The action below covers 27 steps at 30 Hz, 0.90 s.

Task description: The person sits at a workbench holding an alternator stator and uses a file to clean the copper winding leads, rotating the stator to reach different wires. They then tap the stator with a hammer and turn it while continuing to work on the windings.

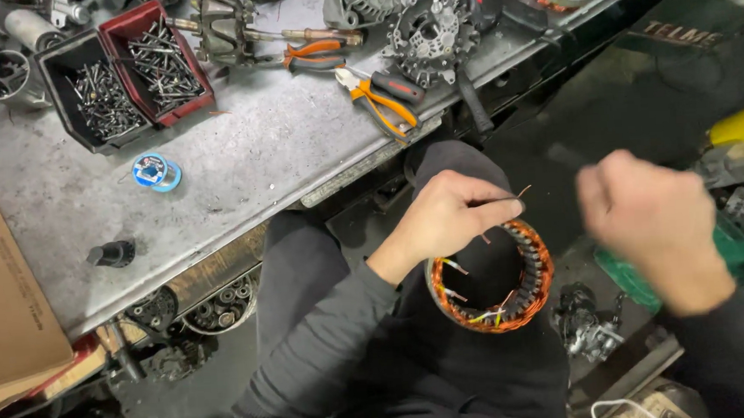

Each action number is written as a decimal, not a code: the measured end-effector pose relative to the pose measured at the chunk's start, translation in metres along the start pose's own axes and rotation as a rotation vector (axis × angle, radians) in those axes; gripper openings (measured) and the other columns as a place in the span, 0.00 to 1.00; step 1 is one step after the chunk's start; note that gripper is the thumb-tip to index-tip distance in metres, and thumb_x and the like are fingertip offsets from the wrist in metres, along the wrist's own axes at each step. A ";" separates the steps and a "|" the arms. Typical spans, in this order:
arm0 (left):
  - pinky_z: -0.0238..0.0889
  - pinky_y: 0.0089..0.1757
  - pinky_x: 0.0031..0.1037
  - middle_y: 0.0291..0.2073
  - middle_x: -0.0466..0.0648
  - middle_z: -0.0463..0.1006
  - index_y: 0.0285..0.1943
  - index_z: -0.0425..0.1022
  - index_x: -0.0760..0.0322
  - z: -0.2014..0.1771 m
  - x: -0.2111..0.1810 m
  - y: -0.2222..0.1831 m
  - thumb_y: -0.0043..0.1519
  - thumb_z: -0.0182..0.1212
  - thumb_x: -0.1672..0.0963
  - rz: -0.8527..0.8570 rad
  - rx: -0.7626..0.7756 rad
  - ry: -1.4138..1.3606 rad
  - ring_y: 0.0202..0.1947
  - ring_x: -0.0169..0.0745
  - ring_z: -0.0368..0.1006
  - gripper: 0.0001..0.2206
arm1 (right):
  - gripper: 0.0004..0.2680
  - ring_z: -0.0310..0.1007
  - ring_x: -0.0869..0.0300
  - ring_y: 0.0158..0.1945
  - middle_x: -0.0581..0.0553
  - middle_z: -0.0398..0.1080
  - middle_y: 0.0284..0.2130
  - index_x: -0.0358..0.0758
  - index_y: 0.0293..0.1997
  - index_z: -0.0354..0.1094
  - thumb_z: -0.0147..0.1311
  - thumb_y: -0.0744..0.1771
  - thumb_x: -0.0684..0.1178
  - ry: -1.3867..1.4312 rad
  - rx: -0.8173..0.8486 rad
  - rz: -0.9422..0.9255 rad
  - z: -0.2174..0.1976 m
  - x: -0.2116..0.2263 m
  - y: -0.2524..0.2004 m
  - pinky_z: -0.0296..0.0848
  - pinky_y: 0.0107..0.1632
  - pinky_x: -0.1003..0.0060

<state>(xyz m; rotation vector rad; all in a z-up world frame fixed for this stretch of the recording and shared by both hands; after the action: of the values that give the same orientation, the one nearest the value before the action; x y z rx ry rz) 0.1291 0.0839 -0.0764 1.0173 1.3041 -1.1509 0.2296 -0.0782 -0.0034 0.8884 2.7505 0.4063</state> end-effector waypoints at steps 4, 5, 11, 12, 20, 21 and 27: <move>0.69 0.34 0.23 0.29 0.45 0.83 0.45 0.86 0.69 0.001 0.015 0.003 0.63 0.67 0.57 0.075 0.068 -0.073 0.30 0.25 0.74 0.09 | 0.16 0.70 0.43 0.21 0.40 0.67 0.17 0.41 0.21 0.61 0.59 0.66 0.58 0.024 0.100 -0.194 0.003 0.028 0.011 0.69 0.25 0.49; 0.70 0.34 0.22 0.31 0.43 0.84 0.46 0.85 0.68 0.001 0.012 0.003 0.63 0.66 0.56 0.061 0.083 -0.097 0.31 0.25 0.75 0.09 | 0.16 0.70 0.44 0.22 0.42 0.66 0.18 0.42 0.22 0.61 0.58 0.68 0.59 -0.047 0.066 -0.148 -0.001 0.016 0.016 0.68 0.26 0.51; 0.72 0.41 0.21 0.36 0.43 0.85 0.48 0.84 0.71 -0.004 0.019 0.004 0.64 0.67 0.58 0.175 0.128 -0.176 0.36 0.24 0.77 0.09 | 0.18 0.67 0.46 0.18 0.43 0.63 0.14 0.44 0.17 0.60 0.60 0.65 0.60 0.025 -0.053 -0.285 -0.011 0.036 0.026 0.64 0.23 0.52; 0.72 0.43 0.20 0.38 0.42 0.85 0.49 0.83 0.71 -0.002 0.020 0.003 0.65 0.66 0.58 0.196 0.134 -0.204 0.39 0.24 0.78 0.09 | 0.19 0.66 0.48 0.18 0.44 0.62 0.14 0.46 0.17 0.60 0.60 0.67 0.61 -0.053 -0.029 -0.253 -0.004 0.031 0.030 0.63 0.22 0.54; 0.70 0.36 0.21 0.34 0.47 0.84 0.46 0.85 0.70 -0.005 0.026 -0.009 0.63 0.68 0.59 0.066 0.063 -0.110 0.32 0.26 0.75 0.08 | 0.19 0.68 0.50 0.17 0.45 0.63 0.14 0.45 0.17 0.58 0.60 0.66 0.61 0.036 -0.052 -0.310 0.002 0.028 0.024 0.64 0.21 0.56; 0.72 0.41 0.19 0.36 0.46 0.86 0.46 0.85 0.70 -0.009 0.015 -0.011 0.63 0.68 0.59 0.172 0.043 -0.104 0.36 0.24 0.77 0.07 | 0.19 0.68 0.51 0.20 0.46 0.63 0.18 0.46 0.21 0.58 0.60 0.69 0.60 0.008 -0.075 -0.237 0.007 0.011 0.032 0.64 0.23 0.58; 0.72 0.40 0.18 0.35 0.43 0.86 0.46 0.85 0.68 -0.011 0.003 -0.013 0.62 0.67 0.59 0.163 0.007 -0.034 0.34 0.22 0.77 0.07 | 0.19 0.69 0.49 0.18 0.45 0.64 0.13 0.46 0.16 0.59 0.60 0.66 0.61 -0.032 -0.067 -0.182 0.007 0.019 0.038 0.66 0.21 0.55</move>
<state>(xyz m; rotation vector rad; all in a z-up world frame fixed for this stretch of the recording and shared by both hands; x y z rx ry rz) 0.1143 0.0921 -0.0784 1.0842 1.1691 -1.0454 0.2371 -0.0365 -0.0002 0.6167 2.7409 0.4425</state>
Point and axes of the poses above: each hand's wrist, its own y-axis towards the middle knuckle, its own z-axis out of the palm, x = y × z, the point moved 8 cm from there along y, towards the middle knuckle
